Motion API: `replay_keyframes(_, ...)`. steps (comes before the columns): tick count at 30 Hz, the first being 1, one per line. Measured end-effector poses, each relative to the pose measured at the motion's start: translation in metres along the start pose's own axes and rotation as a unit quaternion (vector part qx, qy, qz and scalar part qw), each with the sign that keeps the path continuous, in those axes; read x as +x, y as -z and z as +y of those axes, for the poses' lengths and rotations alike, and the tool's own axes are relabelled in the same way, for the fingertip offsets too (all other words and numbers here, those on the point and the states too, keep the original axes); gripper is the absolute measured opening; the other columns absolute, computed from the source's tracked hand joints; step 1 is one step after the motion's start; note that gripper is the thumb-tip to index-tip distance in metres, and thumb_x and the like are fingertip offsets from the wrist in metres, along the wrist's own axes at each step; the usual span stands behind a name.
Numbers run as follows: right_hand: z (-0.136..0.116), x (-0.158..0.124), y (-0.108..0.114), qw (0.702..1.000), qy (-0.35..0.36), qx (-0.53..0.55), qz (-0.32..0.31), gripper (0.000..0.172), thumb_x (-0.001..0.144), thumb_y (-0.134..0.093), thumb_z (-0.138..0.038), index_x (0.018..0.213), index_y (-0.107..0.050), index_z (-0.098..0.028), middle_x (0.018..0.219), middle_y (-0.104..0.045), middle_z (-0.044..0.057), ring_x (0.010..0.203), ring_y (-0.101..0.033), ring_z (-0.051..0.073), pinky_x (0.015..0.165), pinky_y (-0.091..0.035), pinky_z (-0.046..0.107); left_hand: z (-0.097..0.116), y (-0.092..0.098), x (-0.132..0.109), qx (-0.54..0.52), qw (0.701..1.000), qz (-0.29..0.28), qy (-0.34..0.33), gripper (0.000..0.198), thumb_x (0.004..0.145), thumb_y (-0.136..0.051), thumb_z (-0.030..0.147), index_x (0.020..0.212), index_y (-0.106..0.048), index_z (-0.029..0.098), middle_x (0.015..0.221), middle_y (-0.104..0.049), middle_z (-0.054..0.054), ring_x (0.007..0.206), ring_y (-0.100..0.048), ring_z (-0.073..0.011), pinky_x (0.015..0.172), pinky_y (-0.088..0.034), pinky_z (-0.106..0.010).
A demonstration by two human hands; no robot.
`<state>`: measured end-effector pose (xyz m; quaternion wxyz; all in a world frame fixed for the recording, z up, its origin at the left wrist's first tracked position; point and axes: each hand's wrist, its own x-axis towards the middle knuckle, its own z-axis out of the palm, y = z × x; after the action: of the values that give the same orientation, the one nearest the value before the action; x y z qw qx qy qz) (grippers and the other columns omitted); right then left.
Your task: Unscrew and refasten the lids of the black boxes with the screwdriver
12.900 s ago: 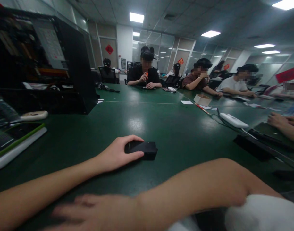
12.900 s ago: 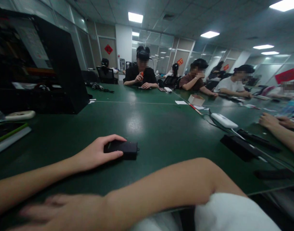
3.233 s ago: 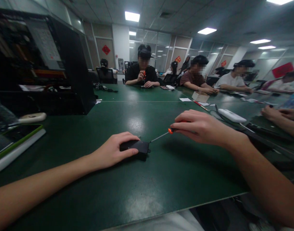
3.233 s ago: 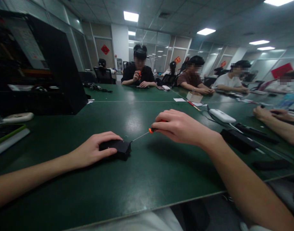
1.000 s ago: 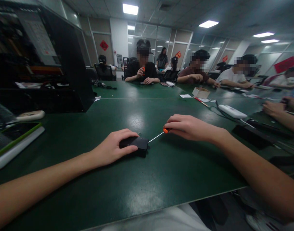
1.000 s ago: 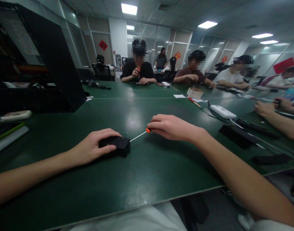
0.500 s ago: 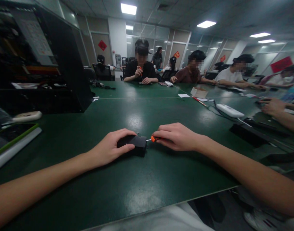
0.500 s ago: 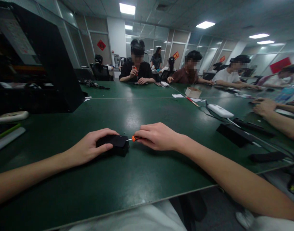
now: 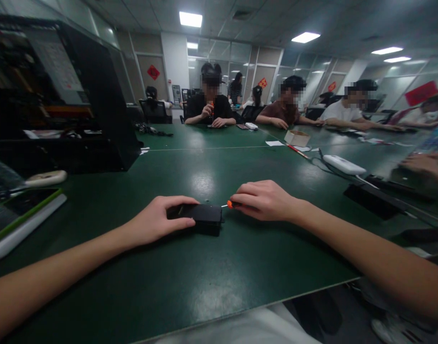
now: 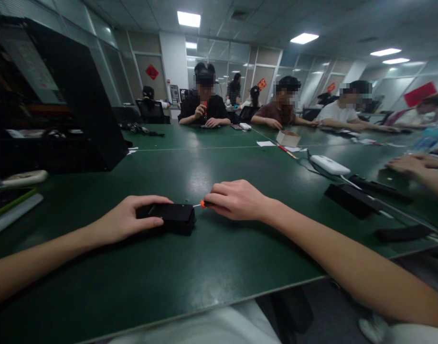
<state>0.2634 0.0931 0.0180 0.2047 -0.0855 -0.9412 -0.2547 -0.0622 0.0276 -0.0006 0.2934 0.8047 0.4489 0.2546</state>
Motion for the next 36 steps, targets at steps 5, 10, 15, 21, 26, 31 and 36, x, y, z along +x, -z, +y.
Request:
replay_keyframes(5,-0.007,0.003,-0.006,1.0,-0.005,0.004,0.009,0.023,0.101,-0.051,-0.03,0.115,-0.062,-0.016,0.093,-0.067,0.004,0.076,-0.059,0.01,0.064,-0.037,0.023,0.003,-0.008,0.0,-0.012,1.0,0.018,0.004,0.042,0.089,-0.071,0.049,0.124,-0.069,0.026,0.119,-0.072,-0.005,0.106,-0.066,-0.0286,0.092,-0.047,-0.039)
replay_keyframes(10,-0.015,0.011,-0.011,0.999,-0.012,-0.006,0.051,0.022,0.1,-0.051,-0.026,0.113,-0.062,-0.013,0.088,-0.066,0.004,0.073,-0.058,0.011,0.061,-0.037,0.024,0.002,-0.009,0.001,-0.022,0.999,0.027,-0.005,0.043,0.088,-0.072,0.05,0.124,-0.07,0.026,0.118,-0.073,-0.004,0.106,-0.066,-0.0281,0.092,-0.047,-0.038)
replay_keyframes(15,-0.015,0.014,-0.015,0.998,-0.036,0.015,0.041,0.024,0.101,-0.049,-0.026,0.114,-0.063,-0.013,0.092,-0.066,0.005,0.078,-0.06,0.01,0.063,-0.04,0.022,0.003,-0.01,0.001,-0.012,0.999,0.033,-0.015,0.042,0.088,-0.073,0.049,0.123,-0.071,0.026,0.116,-0.074,-0.003,0.104,-0.067,-0.0269,0.091,-0.048,-0.036)
replay_keyframes(21,-0.013,0.013,-0.017,0.998,-0.037,0.025,0.034,0.027,0.101,-0.048,-0.025,0.121,-0.064,-0.013,0.09,-0.065,0.005,0.076,-0.058,0.01,0.062,-0.039,0.023,0.004,-0.01,0.001,-0.011,0.999,0.034,-0.01,0.043,0.088,-0.073,0.048,0.124,-0.071,0.026,0.117,-0.075,-0.003,0.105,-0.068,-0.0267,0.092,-0.049,-0.036)
replay_keyframes(26,-0.016,0.017,-0.016,0.998,-0.033,-0.004,0.053,0.025,0.101,-0.049,-0.026,0.115,-0.066,-0.013,0.086,-0.065,0.004,0.072,-0.056,0.01,0.06,-0.036,0.024,0.005,-0.008,0.002,-0.022,0.999,0.04,0.001,0.046,0.086,-0.073,0.05,0.124,-0.071,0.024,0.121,-0.075,-0.005,0.109,-0.068,-0.0284,0.096,-0.05,-0.038)
replay_keyframes(31,-0.021,0.019,-0.018,0.997,-0.041,-0.021,0.069,0.024,0.1,-0.051,-0.026,0.115,-0.067,-0.015,0.085,-0.065,0.002,0.07,-0.056,0.01,0.058,-0.034,0.025,0.006,-0.008,0.002,-0.022,0.999,0.037,0.007,0.049,0.085,-0.074,0.05,0.125,-0.071,0.022,0.123,-0.074,-0.006,0.112,-0.067,-0.0292,0.097,-0.05,-0.039)
replay_keyframes(36,-0.022,0.023,-0.024,0.979,-0.121,0.166,0.013,0.032,0.103,-0.046,-0.029,0.121,-0.067,-0.014,0.096,-0.068,0.007,0.079,-0.061,0.01,0.069,-0.043,0.021,0.006,-0.008,0.002,-0.021,0.999,0.041,0.013,0.05,0.084,-0.075,0.05,0.126,-0.071,0.022,0.121,-0.075,-0.007,0.11,-0.068,-0.0301,0.096,-0.051,-0.04)
